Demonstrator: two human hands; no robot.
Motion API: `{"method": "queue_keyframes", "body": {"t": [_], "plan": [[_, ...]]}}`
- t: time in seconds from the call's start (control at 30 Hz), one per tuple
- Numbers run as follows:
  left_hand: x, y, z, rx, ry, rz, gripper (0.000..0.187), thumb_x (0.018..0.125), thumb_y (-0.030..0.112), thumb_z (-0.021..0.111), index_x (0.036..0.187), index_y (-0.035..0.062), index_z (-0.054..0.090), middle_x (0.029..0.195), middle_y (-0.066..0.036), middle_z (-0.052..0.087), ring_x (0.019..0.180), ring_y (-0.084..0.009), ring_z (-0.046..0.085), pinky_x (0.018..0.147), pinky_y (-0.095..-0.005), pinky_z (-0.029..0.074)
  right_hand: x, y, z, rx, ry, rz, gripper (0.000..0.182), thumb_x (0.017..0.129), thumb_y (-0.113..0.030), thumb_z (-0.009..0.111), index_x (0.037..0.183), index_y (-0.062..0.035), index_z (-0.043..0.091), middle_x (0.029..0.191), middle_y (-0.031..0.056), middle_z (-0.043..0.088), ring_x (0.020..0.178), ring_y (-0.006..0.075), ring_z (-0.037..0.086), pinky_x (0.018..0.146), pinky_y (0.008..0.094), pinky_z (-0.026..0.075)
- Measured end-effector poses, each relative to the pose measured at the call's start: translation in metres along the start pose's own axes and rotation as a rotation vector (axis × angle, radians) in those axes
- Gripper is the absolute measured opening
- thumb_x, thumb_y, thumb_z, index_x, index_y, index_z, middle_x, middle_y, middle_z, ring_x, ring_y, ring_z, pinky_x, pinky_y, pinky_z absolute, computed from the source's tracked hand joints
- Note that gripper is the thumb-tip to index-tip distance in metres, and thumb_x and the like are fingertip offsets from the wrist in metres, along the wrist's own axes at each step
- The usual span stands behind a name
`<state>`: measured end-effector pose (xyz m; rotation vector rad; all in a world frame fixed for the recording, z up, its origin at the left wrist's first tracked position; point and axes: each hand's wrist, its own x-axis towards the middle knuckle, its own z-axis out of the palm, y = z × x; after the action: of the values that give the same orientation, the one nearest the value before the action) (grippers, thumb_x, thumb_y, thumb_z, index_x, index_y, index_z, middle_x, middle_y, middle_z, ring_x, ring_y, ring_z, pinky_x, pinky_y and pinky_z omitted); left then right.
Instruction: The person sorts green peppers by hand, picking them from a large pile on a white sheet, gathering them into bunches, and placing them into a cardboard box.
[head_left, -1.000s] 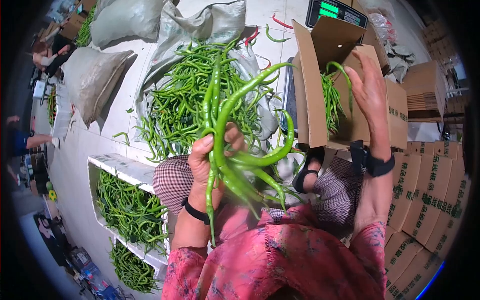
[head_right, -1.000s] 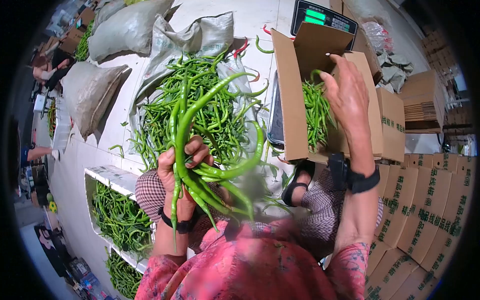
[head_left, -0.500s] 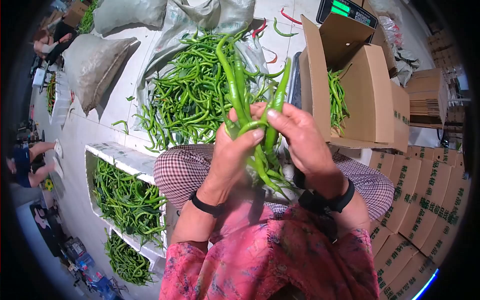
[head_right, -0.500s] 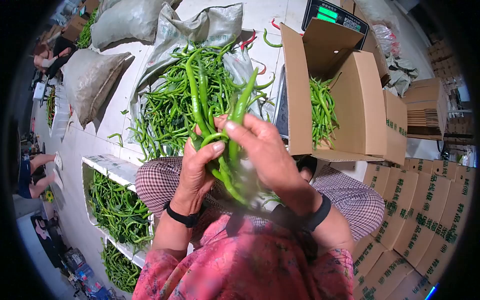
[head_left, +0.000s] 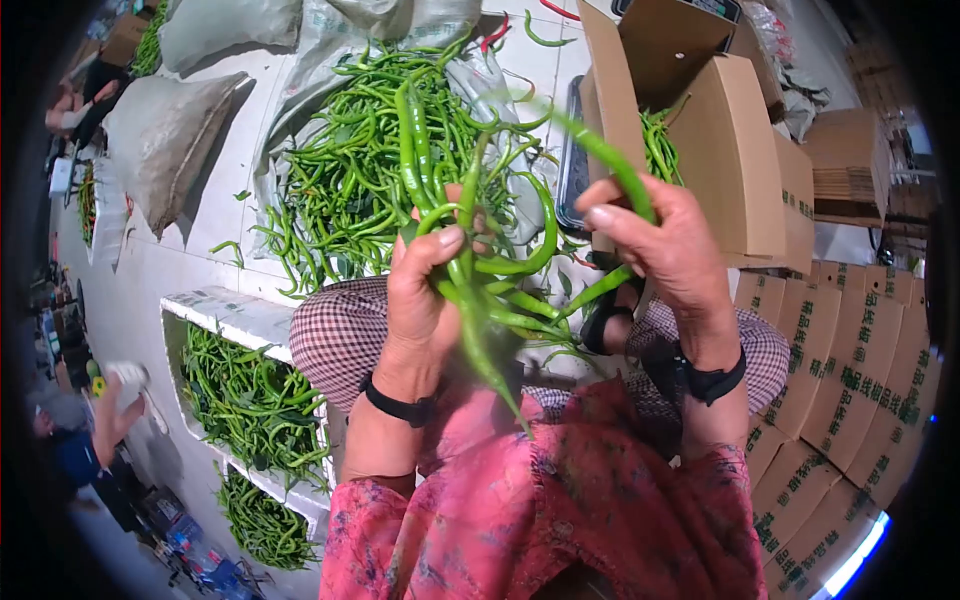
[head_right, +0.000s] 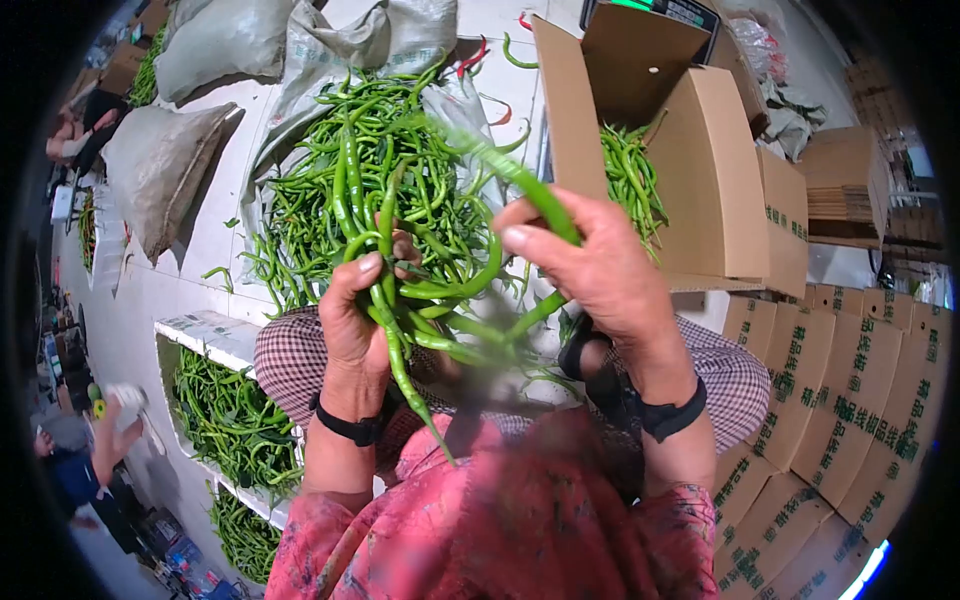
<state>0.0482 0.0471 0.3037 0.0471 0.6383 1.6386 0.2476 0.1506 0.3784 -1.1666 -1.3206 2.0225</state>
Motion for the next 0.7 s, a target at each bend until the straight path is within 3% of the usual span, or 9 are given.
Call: {"method": "queue_keyframes", "body": {"t": [0.07, 0.13, 0.2, 0.23, 0.27, 0.33, 0.37, 0.47, 0.7], "plan": [[0.0, -0.003, 0.0, -0.077, -0.046, -0.026, 0.042, 0.08, 0.005, 0.058, 0.12, -0.0005, 0.05, 0.099, -0.012, 0.059, 0.088, -0.0192, 0.058, 0.079, -0.0297, 0.052, -0.001, -0.003, 0.013, -0.302, 0.012, -0.002, 0.017, 0.089, -0.018, 0.065, 0.096, -0.0029, 0.065, 0.075, -0.0058, 0.054, 0.066, 0.0012, 0.045, 0.06, 0.0217, 0.039], [0.0, -0.005, 0.0, -0.065, -0.046, -0.034, 0.041, 0.08, 0.005, 0.058, 0.12, -0.0006, 0.05, 0.1, -0.013, 0.059, 0.088, -0.0192, 0.059, 0.079, -0.0294, 0.052, 0.002, 0.012, 0.019, -0.254, 0.003, 0.014, 0.016, 0.089, -0.019, 0.064, 0.094, -0.004, 0.065, 0.076, -0.0056, 0.054, 0.068, 0.0016, 0.045, 0.06, 0.0218, 0.038], [0.001, -0.006, -0.001, -0.049, -0.042, -0.04, 0.041, 0.081, 0.006, 0.059, 0.121, -0.0006, 0.05, 0.101, -0.013, 0.06, 0.087, -0.0191, 0.059, 0.079, -0.0292, 0.052, 0.002, 0.022, 0.024, -0.133, -0.056, 0.057, 0.017, 0.09, -0.021, 0.064, 0.094, -0.0042, 0.065, 0.075, -0.0056, 0.054, 0.07, 0.001, 0.046, 0.058, 0.02, 0.037], [0.002, -0.006, -0.002, -0.034, -0.025, -0.027, 0.041, 0.082, 0.007, 0.059, 0.121, -0.0009, 0.05, 0.101, -0.013, 0.06, 0.086, -0.0189, 0.059, 0.079, -0.029, 0.052, 0.002, 0.025, 0.023, -0.083, -0.111, 0.058, 0.02, 0.093, -0.021, 0.06, 0.103, -0.0032, 0.061, 0.078, -0.0023, 0.055, 0.066, 0.0014, 0.044, 0.055, 0.0189, 0.035], [0.002, -0.007, -0.003, -0.021, -0.009, -0.015, 0.041, 0.083, 0.007, 0.059, 0.121, -0.0012, 0.05, 0.101, -0.013, 0.06, 0.086, -0.0186, 0.06, 0.079, -0.0289, 0.052, 0.003, 0.028, 0.021, -0.08, -0.11, 0.058, 0.02, 0.093, -0.021, 0.06, 0.103, -0.0032, 0.061, 0.078, -0.0023, 0.055, 0.066, 0.0014, 0.044, 0.055, 0.0189, 0.035], [0.002, -0.006, -0.003, -0.016, -0.013, -0.014, 0.04, 0.082, 0.006, 0.06, 0.12, -0.0019, 0.051, 0.101, -0.013, 0.061, 0.085, -0.0181, 0.06, 0.079, -0.0286, 0.052, 0.004, 0.032, 0.012, 0.428, -0.178, 0.115, 0.024, 0.096, -0.019, 0.054, 0.113, -0.0016, 0.054, 0.083, 0.0012, 0.055, 0.057, 0.0025, 0.039, 0.05, 0.0178, 0.032], [0.002, -0.006, -0.004, 0.013, 0.02, 0.007, 0.04, 0.082, 0.006, 0.06, 0.12, -0.0022, 0.052, 0.101, -0.013, 0.061, 0.085, -0.0183, 0.06, 0.079, -0.0287, 0.052, 0.005, 0.032, 0.005, 0.489, -0.188, 0.082, 0.027, 0.098, -0.016, 0.048, 0.12, 0.0004, 0.048, 0.088, 0.0049, 0.056, 0.054, 0.0036, 0.036, 0.046, 0.0174, 0.03], [0.004, -0.004, -0.009, 0.038, 0.089, 0.057, 0.039, 0.08, 0.004, 0.061, 0.118, -0.0015, 0.054, 0.098, -0.013, 0.06, 0.084, -0.0192, 0.059, 0.077, -0.0291, 0.052, 0.008, 0.034, -0.023, 0.647, -0.213, 0.005, 0.027, 0.099, -0.016, 0.045, 0.119, 0.0017, 0.049, 0.086, 0.0056, 0.057, 0.053, 0.0032, 0.037, 0.044, 0.0172, 0.029], [-0.003, 0.003, 0.004, -0.026, 0.032, 0.007, 0.041, 0.082, 0.007, 0.058, 0.122, 0.0002, 0.05, 0.096, -0.012, 0.055, 0.079, -0.0177, 0.055, 0.071, -0.0255, 0.051, 0.006, 0.032, -0.063, 0.854, -0.233, -0.054, 0.031, 0.101, -0.014, 0.039, 0.123, 0.0052, 0.045, 0.082, 0.0093, 0.055, 0.043, 0.0023, 0.034, 0.037, 0.016, 0.031]]}}
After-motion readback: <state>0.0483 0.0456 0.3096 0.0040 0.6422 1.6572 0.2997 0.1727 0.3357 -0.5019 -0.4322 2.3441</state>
